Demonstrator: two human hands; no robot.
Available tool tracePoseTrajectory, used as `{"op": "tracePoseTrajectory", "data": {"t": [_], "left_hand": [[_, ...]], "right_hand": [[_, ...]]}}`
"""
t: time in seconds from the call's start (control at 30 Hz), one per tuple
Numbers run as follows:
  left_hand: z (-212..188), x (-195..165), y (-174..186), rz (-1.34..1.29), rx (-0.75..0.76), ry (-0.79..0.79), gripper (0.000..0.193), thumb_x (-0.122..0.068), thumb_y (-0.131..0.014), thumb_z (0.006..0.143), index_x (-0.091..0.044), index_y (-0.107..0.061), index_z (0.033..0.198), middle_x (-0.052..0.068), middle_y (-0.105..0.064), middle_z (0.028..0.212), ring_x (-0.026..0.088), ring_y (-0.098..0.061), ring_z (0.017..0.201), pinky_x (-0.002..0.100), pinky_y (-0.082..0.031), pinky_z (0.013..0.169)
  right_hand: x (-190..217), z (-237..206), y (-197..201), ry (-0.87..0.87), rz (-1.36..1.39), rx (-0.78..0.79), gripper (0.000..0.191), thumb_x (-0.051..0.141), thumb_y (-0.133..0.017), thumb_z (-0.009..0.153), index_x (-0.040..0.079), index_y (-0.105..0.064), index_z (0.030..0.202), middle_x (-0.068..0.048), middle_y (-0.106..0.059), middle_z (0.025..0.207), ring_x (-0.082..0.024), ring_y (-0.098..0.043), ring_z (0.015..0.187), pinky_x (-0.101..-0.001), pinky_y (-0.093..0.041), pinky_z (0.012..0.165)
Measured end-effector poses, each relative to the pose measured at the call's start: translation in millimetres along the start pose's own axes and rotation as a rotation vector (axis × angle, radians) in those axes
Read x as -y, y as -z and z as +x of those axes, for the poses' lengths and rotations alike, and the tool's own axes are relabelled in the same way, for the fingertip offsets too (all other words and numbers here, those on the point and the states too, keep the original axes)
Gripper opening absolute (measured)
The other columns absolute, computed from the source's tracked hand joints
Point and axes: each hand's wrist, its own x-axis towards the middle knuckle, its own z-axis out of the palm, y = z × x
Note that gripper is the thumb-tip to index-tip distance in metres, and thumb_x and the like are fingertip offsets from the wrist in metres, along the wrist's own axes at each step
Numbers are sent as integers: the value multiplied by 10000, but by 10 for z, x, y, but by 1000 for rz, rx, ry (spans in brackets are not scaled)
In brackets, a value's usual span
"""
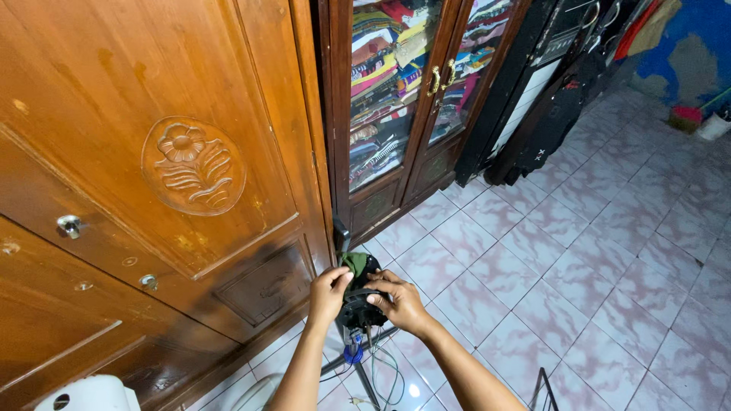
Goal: The person wipes the components of an electric fan with a green cloth, first cleaning the blue fan housing and blade assembly on a small wooden table, then wiping the white motor housing of a pedestal fan, and finally cleaning a black fan motor head. The fan guard and other parts remain on the table as each part is wiped in turn.
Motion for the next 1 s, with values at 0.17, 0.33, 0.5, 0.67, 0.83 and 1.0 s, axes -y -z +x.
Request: {"op": "tracePoseTrajectory", "data": {"t": [0.17, 0.33, 0.5, 0.67, 0.83, 1.0], "left_hand": [[66, 165, -68, -20, -99, 186, 267, -207, -734, 910, -28, -751, 1108, 147, -792, 1007, 254, -755, 888, 334, -558, 808], [-519, 504, -148, 73, -97, 374, 226, -61, -642, 899, -26, -756, 1091, 167, -783, 957, 253, -748, 855, 361, -553, 786], [-1072, 572, -284, -173, -268, 397, 180, -91, -680, 918, 1, -758, 1052, 75, -734, 782, 135, -607, 701, 314, -507, 667], [-1069, 225, -93, -247, -425, 274, 146, -115, -740, 923, 7, -749, 1003, 8, -654, 776, 103, -558, 624, 291, -472, 577], [-845, -344, -70, -142, -353, -58, 106, -58, -732, 891, -9, -720, 983, 60, -723, 909, 165, -707, 733, 310, -572, 671], [-852, -344, -112, 153, -288, -245, 103, -15, -706, 862, -26, -696, 964, 156, -710, 1052, 346, -695, 887, 386, -563, 740]], "right_hand": [[-84, 84, 80, 60, 32, 8, 256, 186, -779, 870, 96, -749, 1108, -122, -713, 1162, -305, -674, 1202, -393, -522, 980], [-82, 112, 100, 29, 34, 17, 253, 166, -773, 872, 92, -744, 1112, -109, -704, 1198, -305, -657, 1217, -390, -520, 983], [-48, 137, 25, 45, 12, 9, 251, 161, -783, 870, 85, -753, 1108, -113, -709, 1187, -308, -647, 1234, -391, -504, 1001], [-40, 168, -44, 31, 4, -10, 257, 160, -784, 861, 82, -743, 1102, -111, -714, 1181, -285, -666, 1224, -377, -526, 999], [-19, 147, -112, 8, -37, -38, 268, 180, -788, 846, 101, -749, 1099, -98, -719, 1200, -288, -674, 1180, -375, -526, 970], [-49, 128, -86, 25, -21, -88, 256, 206, -772, 871, 113, -745, 1107, -88, -717, 1202, -282, -670, 1199, -375, -525, 978]]}}
